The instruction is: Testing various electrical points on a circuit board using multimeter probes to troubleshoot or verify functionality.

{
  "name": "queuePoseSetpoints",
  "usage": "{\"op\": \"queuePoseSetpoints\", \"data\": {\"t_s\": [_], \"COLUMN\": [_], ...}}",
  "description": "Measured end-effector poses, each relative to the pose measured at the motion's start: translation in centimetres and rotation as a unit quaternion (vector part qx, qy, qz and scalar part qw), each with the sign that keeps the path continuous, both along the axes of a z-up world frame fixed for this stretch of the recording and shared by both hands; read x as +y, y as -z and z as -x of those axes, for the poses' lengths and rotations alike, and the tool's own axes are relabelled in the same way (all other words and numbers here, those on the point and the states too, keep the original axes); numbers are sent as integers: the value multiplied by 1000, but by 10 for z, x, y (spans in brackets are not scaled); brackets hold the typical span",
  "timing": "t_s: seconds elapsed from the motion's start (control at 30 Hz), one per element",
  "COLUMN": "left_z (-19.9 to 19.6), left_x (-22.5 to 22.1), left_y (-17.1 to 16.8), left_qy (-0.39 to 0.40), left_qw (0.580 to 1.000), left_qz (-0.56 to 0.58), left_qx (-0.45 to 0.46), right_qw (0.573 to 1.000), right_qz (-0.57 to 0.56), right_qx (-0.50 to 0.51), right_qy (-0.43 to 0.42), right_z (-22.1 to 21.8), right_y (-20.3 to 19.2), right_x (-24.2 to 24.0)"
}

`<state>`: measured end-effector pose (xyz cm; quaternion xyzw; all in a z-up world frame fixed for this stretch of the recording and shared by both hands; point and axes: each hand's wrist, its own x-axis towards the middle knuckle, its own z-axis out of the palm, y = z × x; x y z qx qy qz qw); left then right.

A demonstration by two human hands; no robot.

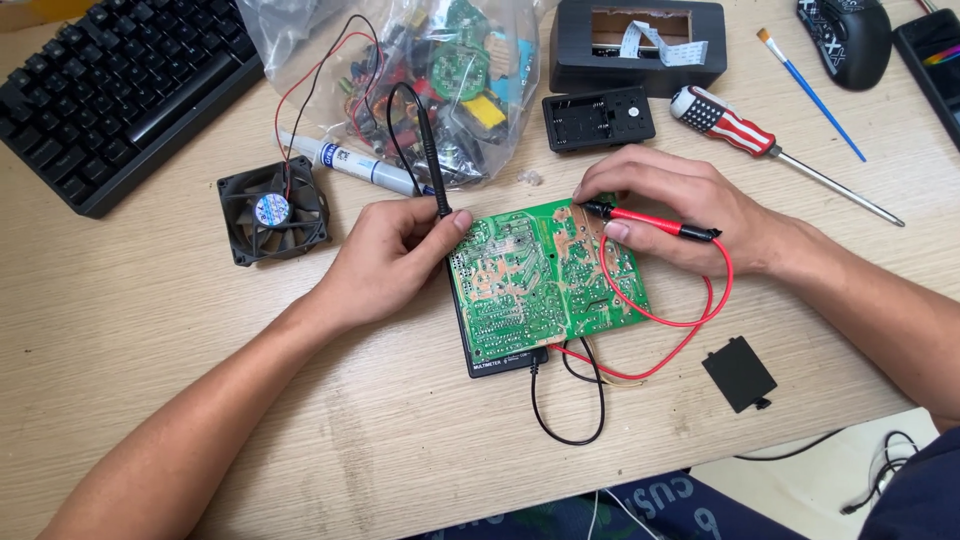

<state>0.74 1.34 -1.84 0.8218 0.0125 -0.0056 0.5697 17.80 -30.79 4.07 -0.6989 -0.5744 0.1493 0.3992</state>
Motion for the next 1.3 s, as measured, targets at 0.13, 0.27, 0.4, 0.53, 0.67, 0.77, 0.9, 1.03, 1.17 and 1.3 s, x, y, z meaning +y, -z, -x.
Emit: {"op": "queuePoseSetpoints", "data": {"t_s": [0.13, 0.27, 0.4, 0.53, 0.67, 0.77, 0.9, 1.03, 1.17, 1.3], "left_z": [0, 0, 1, 0, 0, 0, 2, 2, 1, 1], "left_x": [0, -1, 0, -1, 1, 1, 0, 2, 3, 4], "left_y": [-1, -2, -3, -3, 1, 1, 1, 5, 7, 7], "left_qy": [3, 6, 3, 8, 4, 2, 0, -3, 3, 7], "left_qw": [1000, 1000, 1000, 1000, 1000, 1000, 1000, 1000, 1000, 1000], "left_qz": [-3, -3, -11, -5, -3, 0, 3, 15, 18, 20], "left_qx": [0, 6, 5, 6, 2, 1, 0, 0, 2, 2], "right_qw": [1000, 1000, 999, 999, 999, 999, 998, 998, 998, 998], "right_qz": [2, -8, -9, -10, -13, -18, -26, -31, -32, -32], "right_qx": [2, -18, -41, -29, -32, -29, -25, -24, -24, -26], "right_qy": [-1, -21, -29, -24, -31, -37, -44, -45, -43, -39], "right_z": [-2, -4, -4, -4, -6, -7, -8, -7, -9, -7], "right_y": [1, 4, 2, 5, 6, 7, 7, 6, 8, 3], "right_x": [-1, -1, -1, -2, -4, -4, -4, -4, -5, -4]}}
